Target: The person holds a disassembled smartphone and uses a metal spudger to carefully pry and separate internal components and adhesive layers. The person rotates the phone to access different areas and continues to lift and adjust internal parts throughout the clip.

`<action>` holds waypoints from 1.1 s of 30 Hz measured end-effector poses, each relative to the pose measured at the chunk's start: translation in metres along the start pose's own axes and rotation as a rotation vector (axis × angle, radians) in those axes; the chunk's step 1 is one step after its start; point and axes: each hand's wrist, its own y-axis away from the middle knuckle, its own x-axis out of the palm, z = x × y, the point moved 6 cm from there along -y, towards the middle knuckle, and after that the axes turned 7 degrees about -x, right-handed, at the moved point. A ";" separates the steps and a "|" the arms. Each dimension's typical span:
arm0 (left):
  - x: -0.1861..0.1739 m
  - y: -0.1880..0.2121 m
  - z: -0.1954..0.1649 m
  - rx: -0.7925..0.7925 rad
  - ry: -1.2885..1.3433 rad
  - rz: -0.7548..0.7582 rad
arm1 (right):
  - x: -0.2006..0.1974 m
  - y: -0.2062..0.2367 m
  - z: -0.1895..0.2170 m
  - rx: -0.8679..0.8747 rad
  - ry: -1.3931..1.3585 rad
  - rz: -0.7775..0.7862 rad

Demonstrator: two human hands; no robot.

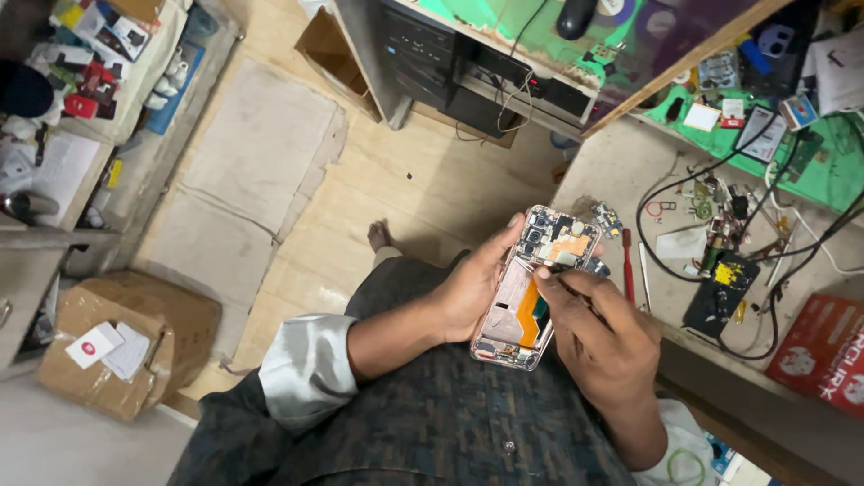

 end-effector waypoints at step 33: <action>-0.041 0.184 -0.213 0.449 -0.061 -0.167 | 0.189 -0.204 0.120 -0.429 -0.274 0.265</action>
